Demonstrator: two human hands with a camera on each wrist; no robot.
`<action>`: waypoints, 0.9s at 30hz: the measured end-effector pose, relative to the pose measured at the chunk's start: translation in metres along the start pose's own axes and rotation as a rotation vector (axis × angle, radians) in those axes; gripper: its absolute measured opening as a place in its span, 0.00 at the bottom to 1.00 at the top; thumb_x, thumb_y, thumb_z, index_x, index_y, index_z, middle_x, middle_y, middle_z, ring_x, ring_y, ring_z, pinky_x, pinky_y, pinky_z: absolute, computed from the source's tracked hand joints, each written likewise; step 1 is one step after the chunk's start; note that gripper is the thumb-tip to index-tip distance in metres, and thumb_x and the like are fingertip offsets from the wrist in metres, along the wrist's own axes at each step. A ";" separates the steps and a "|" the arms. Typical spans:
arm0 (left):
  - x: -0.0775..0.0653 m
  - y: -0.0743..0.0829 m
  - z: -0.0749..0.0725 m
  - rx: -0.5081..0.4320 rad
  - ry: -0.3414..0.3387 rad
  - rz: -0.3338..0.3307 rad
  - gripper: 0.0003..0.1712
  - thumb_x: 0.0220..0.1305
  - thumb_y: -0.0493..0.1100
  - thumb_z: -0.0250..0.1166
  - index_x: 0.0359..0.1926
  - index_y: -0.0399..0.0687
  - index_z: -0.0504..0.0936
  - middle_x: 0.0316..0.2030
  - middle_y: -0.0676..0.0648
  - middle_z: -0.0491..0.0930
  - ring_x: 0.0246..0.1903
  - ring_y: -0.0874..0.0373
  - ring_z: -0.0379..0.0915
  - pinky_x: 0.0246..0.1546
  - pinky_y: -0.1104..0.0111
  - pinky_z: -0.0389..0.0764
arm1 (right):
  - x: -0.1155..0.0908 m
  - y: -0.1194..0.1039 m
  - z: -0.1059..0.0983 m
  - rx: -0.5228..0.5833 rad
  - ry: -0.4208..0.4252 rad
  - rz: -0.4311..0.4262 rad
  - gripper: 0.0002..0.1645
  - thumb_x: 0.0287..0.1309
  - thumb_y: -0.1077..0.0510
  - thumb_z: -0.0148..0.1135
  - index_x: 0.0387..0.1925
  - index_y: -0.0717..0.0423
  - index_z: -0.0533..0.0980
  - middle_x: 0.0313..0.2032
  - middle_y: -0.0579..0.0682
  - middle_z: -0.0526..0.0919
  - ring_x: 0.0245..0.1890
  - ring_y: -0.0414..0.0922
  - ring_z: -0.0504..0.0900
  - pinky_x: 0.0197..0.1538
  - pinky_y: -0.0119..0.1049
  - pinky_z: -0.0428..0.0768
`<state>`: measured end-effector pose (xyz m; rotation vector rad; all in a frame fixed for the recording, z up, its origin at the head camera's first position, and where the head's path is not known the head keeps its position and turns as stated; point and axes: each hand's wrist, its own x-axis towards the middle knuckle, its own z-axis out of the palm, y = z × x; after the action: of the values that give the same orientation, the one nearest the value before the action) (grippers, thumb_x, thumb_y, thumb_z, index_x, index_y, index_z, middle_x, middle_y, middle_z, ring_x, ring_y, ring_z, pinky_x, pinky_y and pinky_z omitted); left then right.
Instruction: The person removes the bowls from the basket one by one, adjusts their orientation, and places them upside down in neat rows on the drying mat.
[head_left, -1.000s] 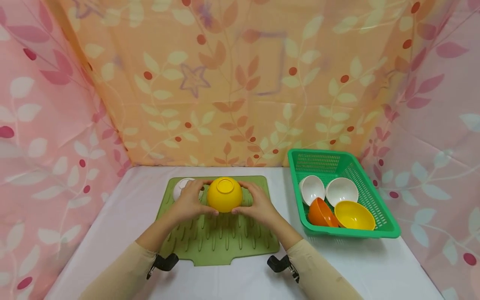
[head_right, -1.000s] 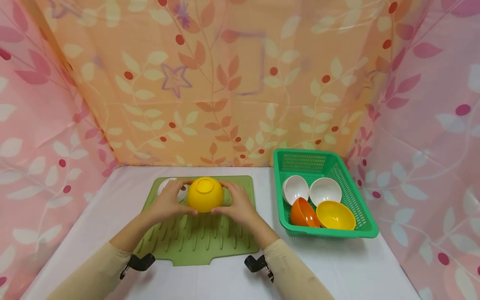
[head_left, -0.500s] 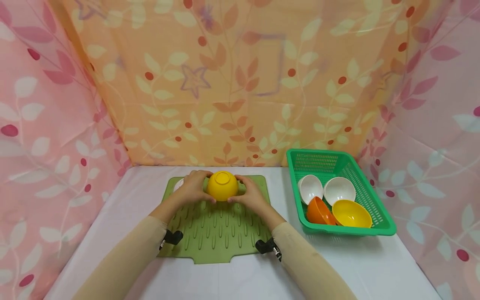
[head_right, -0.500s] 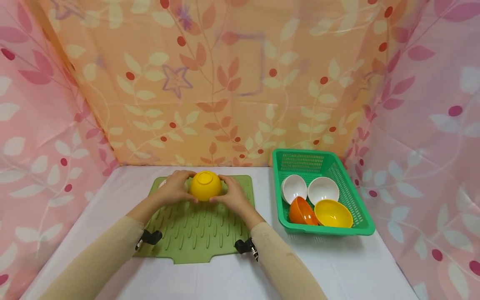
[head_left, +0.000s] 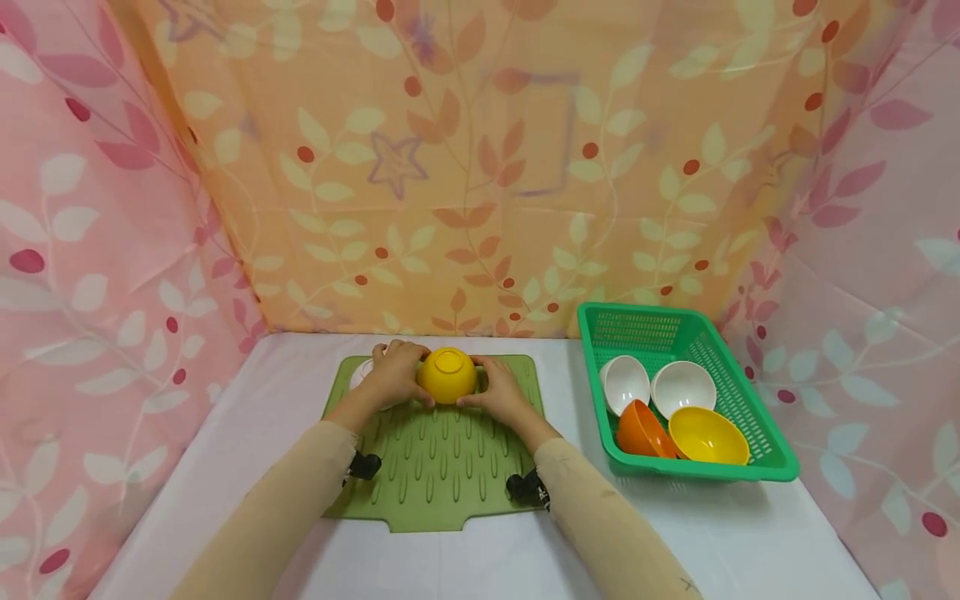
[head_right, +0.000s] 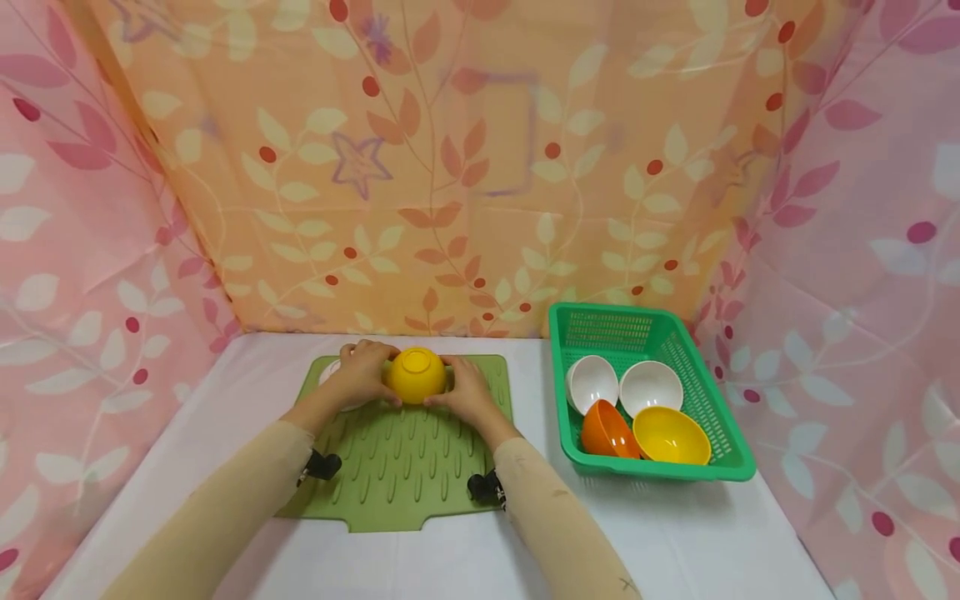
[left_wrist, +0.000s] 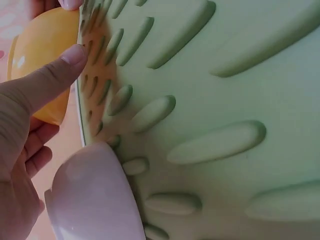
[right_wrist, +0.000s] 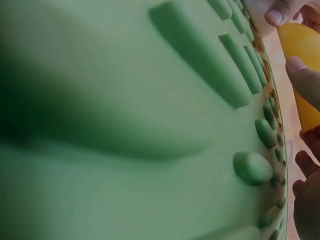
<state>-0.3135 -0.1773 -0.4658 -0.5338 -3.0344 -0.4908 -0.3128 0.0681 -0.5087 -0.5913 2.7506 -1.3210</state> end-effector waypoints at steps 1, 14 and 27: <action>0.000 0.001 0.000 0.017 -0.001 -0.003 0.53 0.38 0.63 0.86 0.64 0.49 0.76 0.59 0.46 0.78 0.63 0.44 0.63 0.68 0.36 0.44 | 0.001 0.001 0.001 -0.009 -0.001 -0.005 0.53 0.49 0.44 0.82 0.73 0.49 0.67 0.69 0.52 0.72 0.72 0.54 0.65 0.74 0.57 0.62; -0.004 0.009 0.001 0.122 -0.036 -0.016 0.55 0.38 0.65 0.85 0.66 0.45 0.76 0.61 0.42 0.78 0.63 0.41 0.65 0.69 0.32 0.41 | 0.006 0.002 0.001 -0.102 -0.040 0.036 0.54 0.46 0.43 0.84 0.72 0.50 0.69 0.70 0.50 0.72 0.71 0.53 0.64 0.73 0.55 0.63; 0.000 0.012 0.004 0.211 -0.079 0.009 0.51 0.39 0.66 0.84 0.60 0.43 0.79 0.53 0.42 0.82 0.53 0.43 0.69 0.63 0.44 0.62 | 0.005 0.007 0.003 -0.137 -0.047 -0.003 0.52 0.48 0.43 0.82 0.72 0.48 0.69 0.70 0.49 0.73 0.70 0.53 0.65 0.75 0.57 0.54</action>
<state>-0.3092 -0.1655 -0.4663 -0.5665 -3.1042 -0.1491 -0.3194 0.0679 -0.5153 -0.6253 2.8199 -1.1104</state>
